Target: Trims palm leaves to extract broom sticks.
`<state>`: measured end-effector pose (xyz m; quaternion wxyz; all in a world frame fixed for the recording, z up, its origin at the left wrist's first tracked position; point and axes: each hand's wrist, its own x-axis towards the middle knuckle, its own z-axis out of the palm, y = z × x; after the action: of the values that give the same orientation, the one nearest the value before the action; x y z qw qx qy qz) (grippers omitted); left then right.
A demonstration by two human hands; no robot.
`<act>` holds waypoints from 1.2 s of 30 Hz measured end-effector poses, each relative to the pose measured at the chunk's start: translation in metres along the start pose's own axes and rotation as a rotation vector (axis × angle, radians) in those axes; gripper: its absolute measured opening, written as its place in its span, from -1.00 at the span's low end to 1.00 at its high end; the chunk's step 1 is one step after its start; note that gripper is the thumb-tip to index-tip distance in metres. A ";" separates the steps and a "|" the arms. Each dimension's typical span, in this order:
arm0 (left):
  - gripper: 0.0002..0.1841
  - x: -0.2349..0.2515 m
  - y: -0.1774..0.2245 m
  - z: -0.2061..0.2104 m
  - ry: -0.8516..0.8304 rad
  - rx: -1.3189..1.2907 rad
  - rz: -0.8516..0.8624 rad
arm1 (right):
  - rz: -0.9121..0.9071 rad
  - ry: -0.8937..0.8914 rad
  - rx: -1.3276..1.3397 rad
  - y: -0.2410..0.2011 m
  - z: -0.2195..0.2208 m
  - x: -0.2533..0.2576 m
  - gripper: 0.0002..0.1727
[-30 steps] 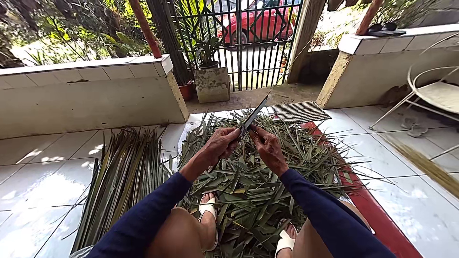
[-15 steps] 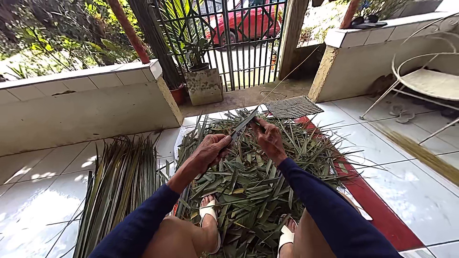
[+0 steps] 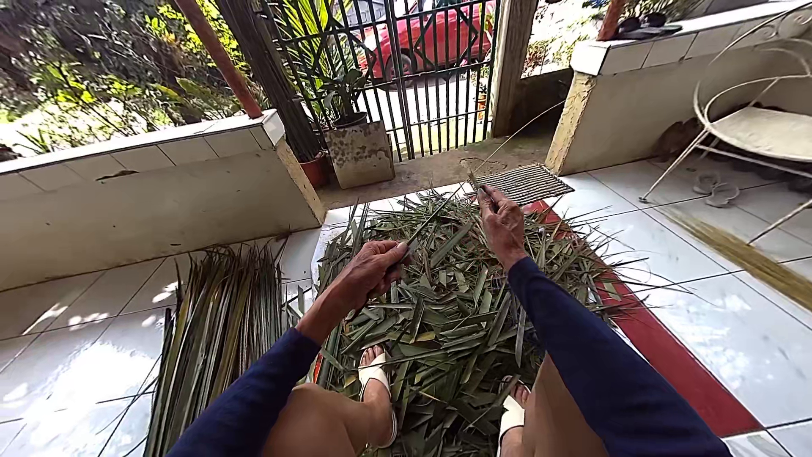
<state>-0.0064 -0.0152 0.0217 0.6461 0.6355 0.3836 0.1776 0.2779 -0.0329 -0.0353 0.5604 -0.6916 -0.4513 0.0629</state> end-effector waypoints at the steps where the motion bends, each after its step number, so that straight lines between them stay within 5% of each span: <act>1: -0.63 0.001 0.000 0.000 -0.010 -0.036 0.001 | -0.015 -0.006 0.028 -0.003 -0.003 -0.005 -0.55; 12: -0.66 0.023 0.004 0.010 -0.166 -0.287 0.018 | -0.064 -0.404 0.269 -0.039 0.007 -0.067 -0.61; 22: -0.68 0.020 0.006 0.016 -0.271 -0.403 0.039 | -0.136 -0.223 0.138 -0.040 0.011 -0.067 -0.60; 36: -0.68 0.011 0.000 0.017 -0.308 -0.349 0.042 | -0.010 -0.129 0.228 -0.034 0.004 -0.035 -0.61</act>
<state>0.0129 -0.0193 0.0169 0.7934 0.5414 0.2307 0.1554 0.2356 -0.0554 -0.0231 0.6054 -0.6157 -0.4798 0.1554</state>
